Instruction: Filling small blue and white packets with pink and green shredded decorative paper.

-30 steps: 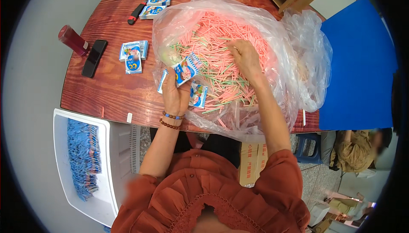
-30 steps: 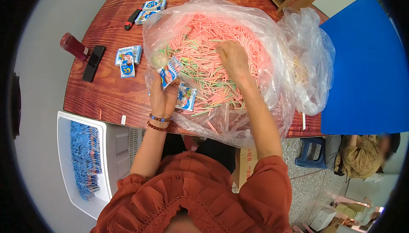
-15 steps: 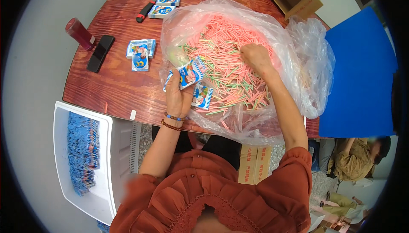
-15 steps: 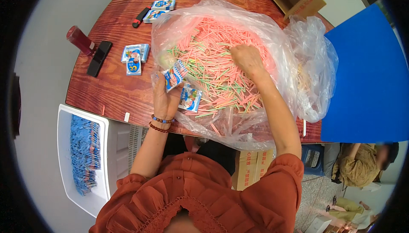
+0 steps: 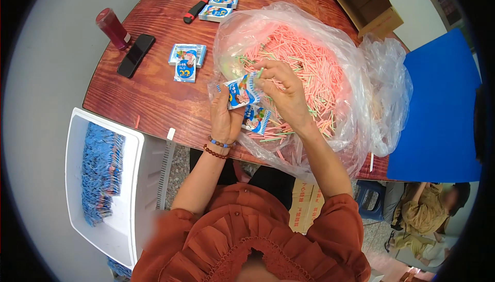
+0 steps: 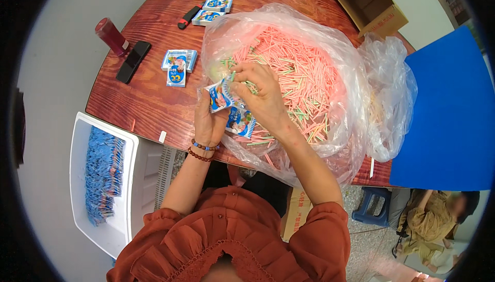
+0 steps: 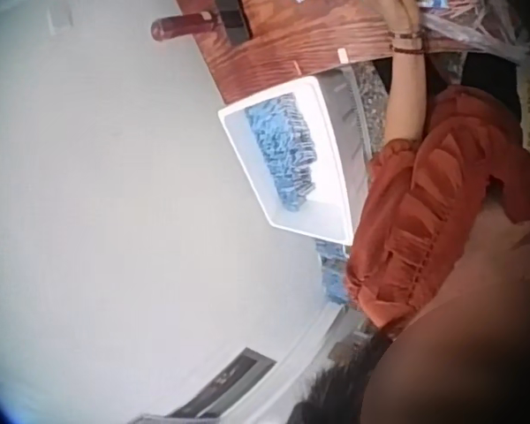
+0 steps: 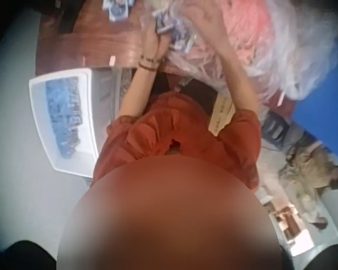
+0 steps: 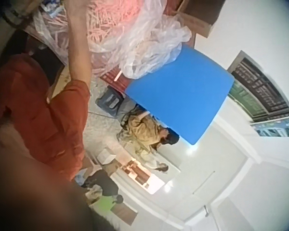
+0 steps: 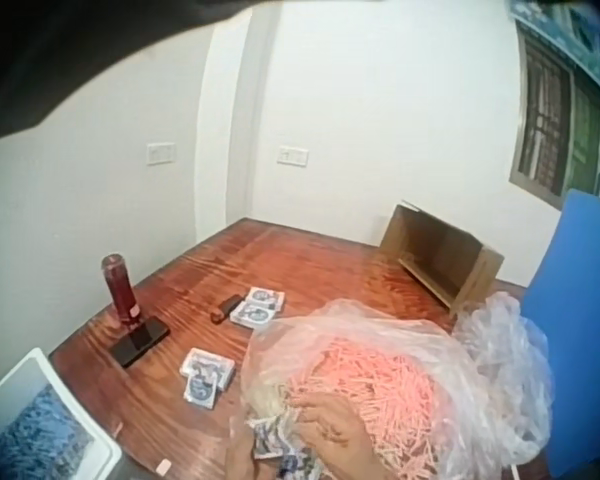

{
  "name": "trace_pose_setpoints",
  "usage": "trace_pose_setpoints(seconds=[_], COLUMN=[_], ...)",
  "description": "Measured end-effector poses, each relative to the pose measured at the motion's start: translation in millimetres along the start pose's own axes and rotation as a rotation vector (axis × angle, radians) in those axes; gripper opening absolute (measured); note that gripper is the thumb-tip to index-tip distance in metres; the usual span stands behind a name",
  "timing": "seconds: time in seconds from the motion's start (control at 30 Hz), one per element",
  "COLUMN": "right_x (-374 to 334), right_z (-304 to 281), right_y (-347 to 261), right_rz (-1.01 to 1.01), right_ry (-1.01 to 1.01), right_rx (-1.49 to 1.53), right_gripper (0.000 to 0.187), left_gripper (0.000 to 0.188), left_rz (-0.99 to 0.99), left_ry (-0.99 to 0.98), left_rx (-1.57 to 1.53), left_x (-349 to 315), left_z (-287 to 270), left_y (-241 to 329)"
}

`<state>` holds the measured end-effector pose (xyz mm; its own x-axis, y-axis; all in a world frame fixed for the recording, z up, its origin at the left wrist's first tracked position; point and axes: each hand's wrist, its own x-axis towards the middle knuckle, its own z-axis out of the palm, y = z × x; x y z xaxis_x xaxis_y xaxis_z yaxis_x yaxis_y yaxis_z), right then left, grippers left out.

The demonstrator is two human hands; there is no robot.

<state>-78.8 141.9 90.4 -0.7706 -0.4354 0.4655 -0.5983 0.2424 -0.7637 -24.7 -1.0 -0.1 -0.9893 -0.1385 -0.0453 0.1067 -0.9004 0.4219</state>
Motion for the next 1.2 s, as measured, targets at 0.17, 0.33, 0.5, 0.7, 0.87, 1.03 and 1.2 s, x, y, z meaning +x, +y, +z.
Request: trace_pose_setpoints(seconds=[0.17,0.33,0.5,0.7,0.87,1.03,1.2], right_x=[9.0,11.5,13.8,21.2,17.5,29.8,60.7], right_z=[-0.2,12.8,32.9,24.6,40.8,65.1,103.3], right_y=[-6.5,-2.0,2.9,-7.7,-15.1,-8.8,5.2], right_rz=[-0.087,-0.131,-0.061,-0.098,0.232,0.009,0.260], right_ry=[-0.153,-0.188,0.007,-0.099,-0.100,-0.213,-0.305], right_rx=[-0.055,-0.112,0.095,-0.078,0.120,-0.048,0.022], right_gripper=[0.015,0.017,0.016,0.023,0.021,0.015,0.023], left_gripper=[0.032,0.032,0.035,0.037,0.038,0.030,0.024], left_rz=[0.051,0.075,0.069,0.086,0.133,0.259,0.331], left_ry=[0.098,0.096,0.100,0.113,0.120,0.025,0.308], left_rx=[-0.109,-0.113,-0.117,-0.187,-0.230,-0.084,0.084], left_x=[2.4,1.0,1.5,5.5,6.1,4.8,-3.9], left_z=[-3.4,-6.0,-4.3,-15.4,-23.2,-38.0,-50.7], left_y=[7.6,11.1,15.9,20.2,26.5,48.7,79.3])
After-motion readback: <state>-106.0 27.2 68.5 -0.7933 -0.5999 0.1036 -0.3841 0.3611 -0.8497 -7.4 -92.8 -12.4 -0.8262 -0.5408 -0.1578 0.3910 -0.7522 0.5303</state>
